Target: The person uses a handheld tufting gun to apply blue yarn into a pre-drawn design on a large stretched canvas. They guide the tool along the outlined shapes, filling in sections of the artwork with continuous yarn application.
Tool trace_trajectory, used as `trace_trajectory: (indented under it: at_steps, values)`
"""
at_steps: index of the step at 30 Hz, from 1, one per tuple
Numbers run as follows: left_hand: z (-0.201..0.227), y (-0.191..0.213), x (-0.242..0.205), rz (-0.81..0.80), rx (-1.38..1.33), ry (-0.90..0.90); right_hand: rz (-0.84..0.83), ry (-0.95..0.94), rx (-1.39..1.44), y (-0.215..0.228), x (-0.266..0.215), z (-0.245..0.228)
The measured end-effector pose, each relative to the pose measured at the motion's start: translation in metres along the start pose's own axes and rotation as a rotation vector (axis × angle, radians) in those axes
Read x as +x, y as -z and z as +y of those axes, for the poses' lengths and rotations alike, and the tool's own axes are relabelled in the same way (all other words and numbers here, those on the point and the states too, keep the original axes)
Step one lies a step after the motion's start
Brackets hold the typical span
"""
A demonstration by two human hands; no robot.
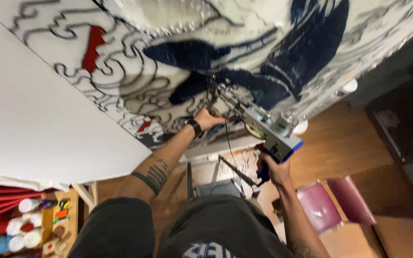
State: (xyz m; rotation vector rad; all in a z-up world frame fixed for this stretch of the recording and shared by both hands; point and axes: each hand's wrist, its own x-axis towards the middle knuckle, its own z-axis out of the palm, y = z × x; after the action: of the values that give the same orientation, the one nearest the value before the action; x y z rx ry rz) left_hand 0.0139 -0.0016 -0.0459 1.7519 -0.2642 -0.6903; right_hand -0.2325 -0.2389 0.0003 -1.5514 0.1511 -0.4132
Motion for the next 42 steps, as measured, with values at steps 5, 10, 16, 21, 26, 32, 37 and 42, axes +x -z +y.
trace_trajectory:
  at_steps: [5,10,16,21,26,32,37,42]
  values:
    - [0.042,-0.016,-0.035,0.050,-0.015,0.035,-0.155,-0.011,-0.044,0.012,0.010,-0.036]
    - [0.025,-0.039,-0.019,0.117,-0.093,0.010,-0.179,-0.075,-0.344,0.036,0.033,-0.048]
    - [0.051,-0.045,-0.019,0.235,-0.096,0.010,-0.155,-0.358,-0.609,0.038,0.064,-0.053]
    - [0.054,-0.046,-0.006,0.293,-0.040,0.047,-0.236,-0.373,-0.542,0.062,0.075,0.019]
    - [0.044,-0.042,0.024,0.272,-0.070,-0.024,-0.372,-0.155,-0.364,0.086,0.090,0.076]
    - [0.005,-0.021,0.070,0.314,-0.071,-0.086,-0.400,-0.097,-0.335,0.093,0.099,0.128]
    - [-0.016,-0.006,0.093,0.315,-0.080,-0.228,-0.427,-0.046,-0.304,0.092,0.101,0.169]
    - [-0.098,0.020,0.177,0.225,-0.568,-0.317,-0.438,0.018,-0.270,0.082,0.116,0.202]
